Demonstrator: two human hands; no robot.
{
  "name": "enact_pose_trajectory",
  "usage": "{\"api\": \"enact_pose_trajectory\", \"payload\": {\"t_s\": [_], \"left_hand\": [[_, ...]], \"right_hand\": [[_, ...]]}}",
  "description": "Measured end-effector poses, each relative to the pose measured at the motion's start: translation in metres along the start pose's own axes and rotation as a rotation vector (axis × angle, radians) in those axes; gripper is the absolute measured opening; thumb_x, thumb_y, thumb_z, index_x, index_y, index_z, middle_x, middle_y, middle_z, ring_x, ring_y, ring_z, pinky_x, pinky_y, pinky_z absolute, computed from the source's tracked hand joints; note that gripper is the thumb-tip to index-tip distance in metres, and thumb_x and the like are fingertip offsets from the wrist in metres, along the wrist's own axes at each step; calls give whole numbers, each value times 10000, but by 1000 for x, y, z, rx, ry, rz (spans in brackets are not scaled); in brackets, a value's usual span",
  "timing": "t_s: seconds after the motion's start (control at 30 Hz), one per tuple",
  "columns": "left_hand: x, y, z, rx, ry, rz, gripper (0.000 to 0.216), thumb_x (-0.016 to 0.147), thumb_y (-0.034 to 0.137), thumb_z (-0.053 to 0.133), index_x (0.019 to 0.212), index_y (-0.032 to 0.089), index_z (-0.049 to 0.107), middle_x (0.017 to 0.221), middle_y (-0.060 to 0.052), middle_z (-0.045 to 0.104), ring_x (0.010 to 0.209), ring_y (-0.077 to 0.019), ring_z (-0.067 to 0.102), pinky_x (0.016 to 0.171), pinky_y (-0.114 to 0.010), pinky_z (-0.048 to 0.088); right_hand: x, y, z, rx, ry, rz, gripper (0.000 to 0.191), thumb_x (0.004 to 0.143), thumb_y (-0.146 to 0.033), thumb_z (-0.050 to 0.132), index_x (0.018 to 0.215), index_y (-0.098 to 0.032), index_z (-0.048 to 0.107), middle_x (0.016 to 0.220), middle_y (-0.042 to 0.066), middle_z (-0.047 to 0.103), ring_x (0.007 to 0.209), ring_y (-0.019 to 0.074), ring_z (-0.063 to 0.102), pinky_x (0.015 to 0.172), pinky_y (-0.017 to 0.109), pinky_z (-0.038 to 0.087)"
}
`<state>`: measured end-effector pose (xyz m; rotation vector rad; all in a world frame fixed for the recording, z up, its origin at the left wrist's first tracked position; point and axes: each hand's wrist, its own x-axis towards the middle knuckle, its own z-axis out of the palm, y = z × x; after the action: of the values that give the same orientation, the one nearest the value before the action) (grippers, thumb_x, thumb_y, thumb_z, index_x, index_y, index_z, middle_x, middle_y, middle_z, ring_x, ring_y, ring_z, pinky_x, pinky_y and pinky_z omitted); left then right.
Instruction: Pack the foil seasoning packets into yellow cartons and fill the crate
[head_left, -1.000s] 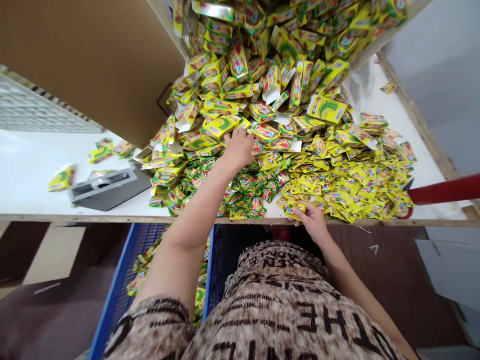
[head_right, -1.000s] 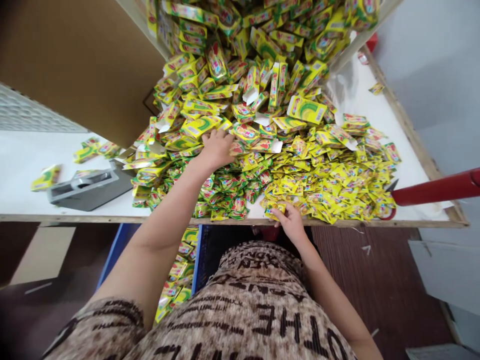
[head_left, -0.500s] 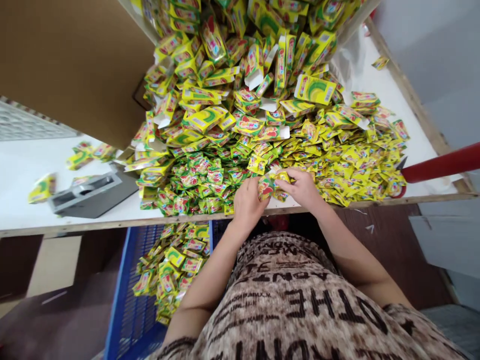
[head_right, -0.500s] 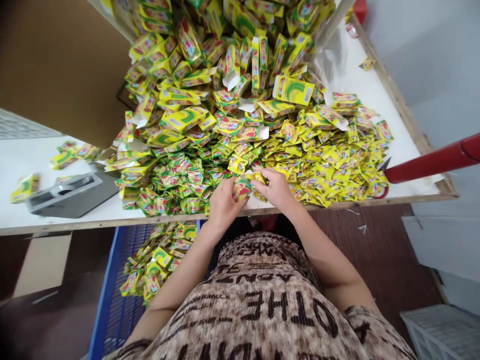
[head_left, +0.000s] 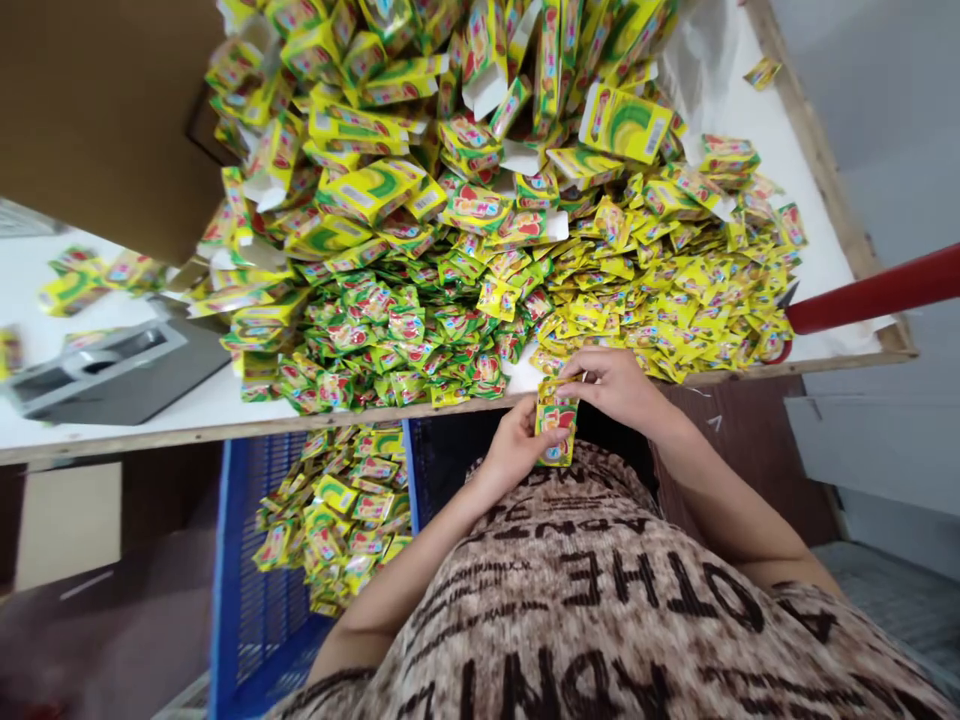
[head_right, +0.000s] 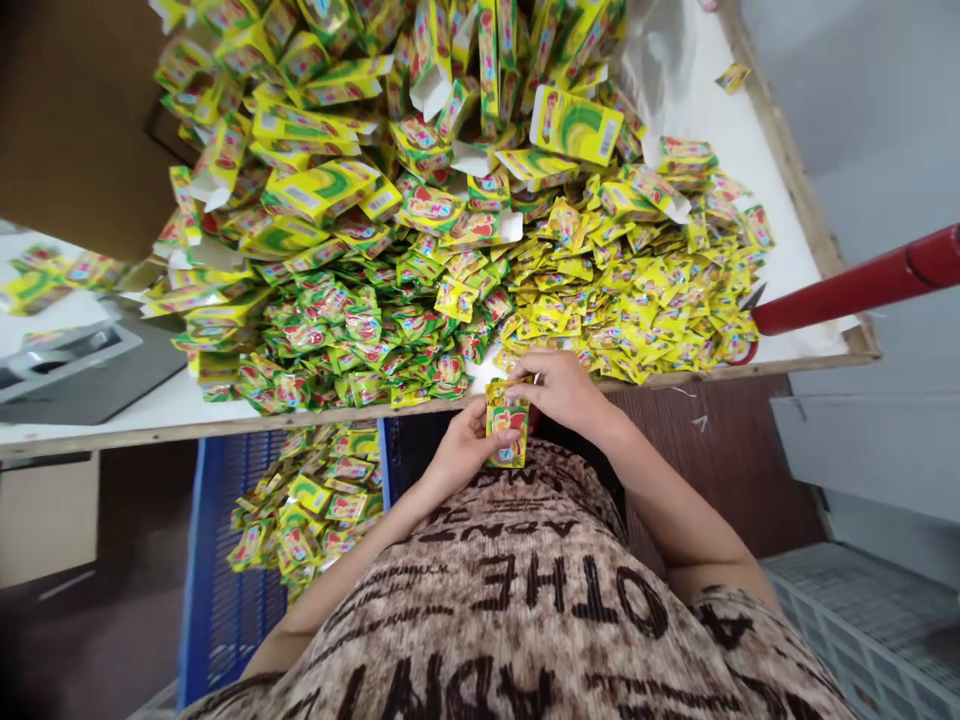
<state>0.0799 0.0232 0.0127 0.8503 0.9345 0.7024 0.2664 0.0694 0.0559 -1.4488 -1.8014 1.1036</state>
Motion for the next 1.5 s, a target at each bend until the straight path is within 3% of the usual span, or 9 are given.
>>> {"api": "enact_pose_trajectory", "payload": {"t_s": [0.2, 0.27, 0.43, 0.57, 0.67, 0.93, 1.13, 1.37, 1.5], "left_hand": [[-11, -3, -6, 15, 8, -11, 423, 593, 289, 872, 937, 170, 655, 865, -3, 680, 783, -149, 609, 750, -268, 495], [-12, -3, -7, 2, 19, -25, 430, 569, 281, 886, 927, 168, 673, 838, 3, 688, 758, -145, 609, 739, -264, 495], [-15, 5, -7, -306, 68, -130, 439, 752, 458, 752, 1065, 156, 693, 1000, -66, 738, 924, -214, 666, 866, -332, 508], [-12, 17, -12, -560, -6, -296, 358, 803, 310, 712, 1093, 102, 694, 1043, -118, 739, 1017, -253, 670, 970, -374, 472], [-5, 24, -17, -630, -86, -383, 348, 746, 129, 697, 1094, 112, 694, 1020, -101, 743, 965, -234, 685, 953, -363, 477], [-3, 24, -16, -596, -18, -411, 396, 568, -18, 671, 934, 131, 700, 831, -25, 704, 739, -136, 638, 756, -261, 470], [-5, 24, -16, -590, 17, -438, 354, 584, 24, 728, 921, 126, 700, 876, -30, 709, 787, -143, 643, 786, -267, 483], [5, 14, -12, -572, 53, -458, 328, 618, 102, 793, 927, 130, 688, 847, -36, 717, 746, -148, 658, 757, -282, 519], [6, 6, -13, -469, 160, -356, 291, 646, 293, 842, 852, 156, 687, 774, -12, 702, 663, -137, 640, 648, -281, 534]], "right_hand": [[-23, 6, 24, -36, -247, -145, 112, 834, -258, 690, 767, -252, 778, 1081, 76, 670, 1076, 250, 549, 954, 451, 417], [-28, 5, 24, 44, -214, -108, 133, 853, -274, 664, 783, -238, 771, 1101, 78, 672, 1085, 248, 561, 970, 456, 417], [-39, 7, 26, 522, 78, 336, 193, 818, -384, 696, 864, -199, 663, 686, -9, 621, 590, 122, 564, 529, 250, 462], [-42, 10, 34, 984, -132, 570, 338, 704, -373, 808, 862, -208, 560, 624, -72, 515, 458, 53, 449, 358, 145, 264], [-38, 9, 34, 1141, -247, 619, 332, 715, -359, 810, 846, -201, 548, 629, -79, 478, 441, 24, 399, 351, 125, 234], [-41, -1, 34, 872, -370, 430, 270, 784, -375, 748, 920, -196, 598, 722, -46, 587, 430, 33, 439, 361, 160, 364], [-45, 8, 44, 873, -225, 465, 261, 757, -372, 756, 898, -186, 641, 668, -51, 586, 426, 46, 488, 405, 182, 378], [-29, 13, 53, 964, -145, 729, 138, 610, -187, 698, 720, -189, 614, 509, -88, 463, 403, 37, 312, 359, 166, 188], [-34, 16, 56, 759, 59, 589, 186, 682, -278, 692, 844, -195, 731, 642, -32, 623, 455, 70, 427, 396, 198, 339]]}}
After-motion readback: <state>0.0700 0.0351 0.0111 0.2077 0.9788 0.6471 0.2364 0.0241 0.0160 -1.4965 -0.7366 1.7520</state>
